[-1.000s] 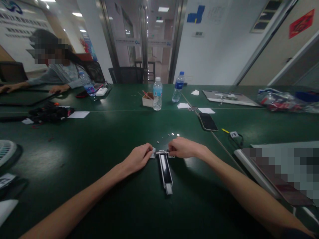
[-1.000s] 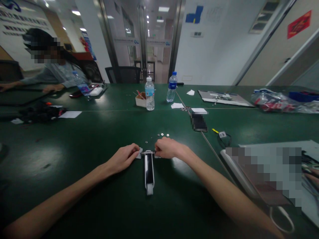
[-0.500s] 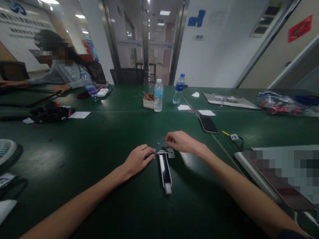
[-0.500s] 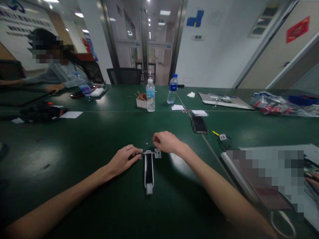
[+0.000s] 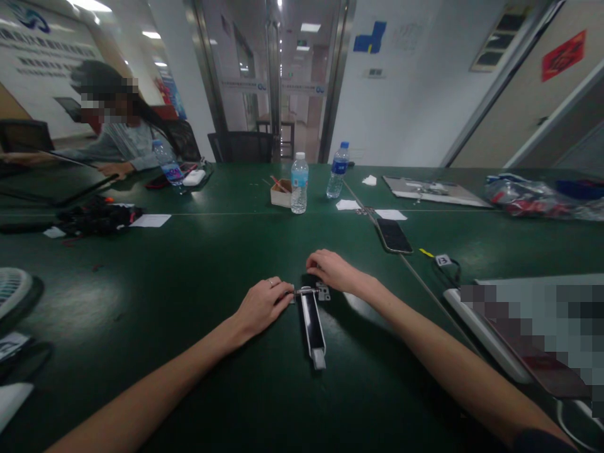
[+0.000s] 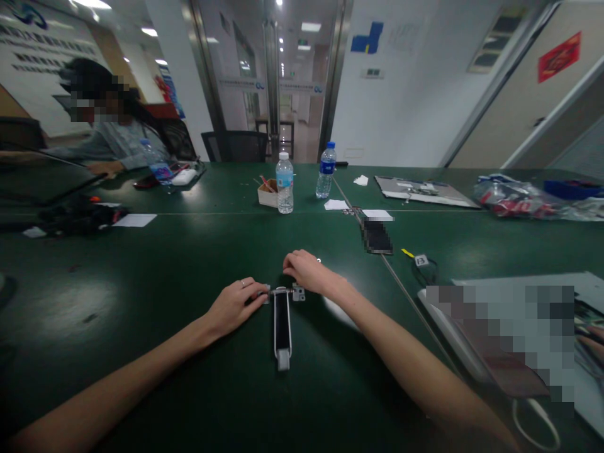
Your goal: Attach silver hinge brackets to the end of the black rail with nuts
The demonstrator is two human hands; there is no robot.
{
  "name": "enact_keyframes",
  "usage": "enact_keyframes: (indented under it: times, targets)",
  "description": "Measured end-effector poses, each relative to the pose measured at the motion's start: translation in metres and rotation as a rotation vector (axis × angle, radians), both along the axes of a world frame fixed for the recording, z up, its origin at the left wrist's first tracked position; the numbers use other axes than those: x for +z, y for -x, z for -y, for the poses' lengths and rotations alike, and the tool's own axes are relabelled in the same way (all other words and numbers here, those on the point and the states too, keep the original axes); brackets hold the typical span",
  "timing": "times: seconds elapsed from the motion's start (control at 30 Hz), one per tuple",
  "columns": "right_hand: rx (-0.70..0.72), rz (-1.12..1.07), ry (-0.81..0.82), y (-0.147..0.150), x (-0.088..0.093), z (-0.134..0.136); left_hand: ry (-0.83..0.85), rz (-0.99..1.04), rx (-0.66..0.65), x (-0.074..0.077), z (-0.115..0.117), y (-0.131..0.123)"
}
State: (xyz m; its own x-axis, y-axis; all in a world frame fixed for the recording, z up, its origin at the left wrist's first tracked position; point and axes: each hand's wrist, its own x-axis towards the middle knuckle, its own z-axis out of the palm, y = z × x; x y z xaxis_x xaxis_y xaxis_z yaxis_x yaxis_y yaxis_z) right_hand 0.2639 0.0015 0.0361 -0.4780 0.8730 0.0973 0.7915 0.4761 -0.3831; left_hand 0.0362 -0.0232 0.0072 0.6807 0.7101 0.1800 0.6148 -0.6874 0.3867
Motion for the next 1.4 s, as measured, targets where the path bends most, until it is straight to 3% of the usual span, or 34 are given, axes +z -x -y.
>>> enact_keyframes:
  times: [0.23, 0.5, 0.63, 0.93, 1.4]
  targets:
    - [-0.017, -0.229, 0.178, -0.022, 0.007, 0.027, 0.014, 0.000, -0.011, 0.002, 0.000, 0.000]
    - [-0.100, -0.394, 0.069, -0.029, -0.023, 0.051, 0.051, -0.014, -0.002, 0.000, -0.001, 0.001]
    - [-0.101, -0.372, -0.021, -0.026, -0.035, 0.056, 0.042, -0.004, 0.000, 0.001, 0.000, 0.001]
    - [-0.103, -0.293, -0.089, -0.025, -0.040, 0.055, 0.044, -0.001, -0.005, 0.001, 0.000, 0.001]
    - [-0.055, -0.278, -0.136, -0.022, -0.036, 0.058, 0.022, 0.002, -0.011, -0.003, -0.002, 0.001]
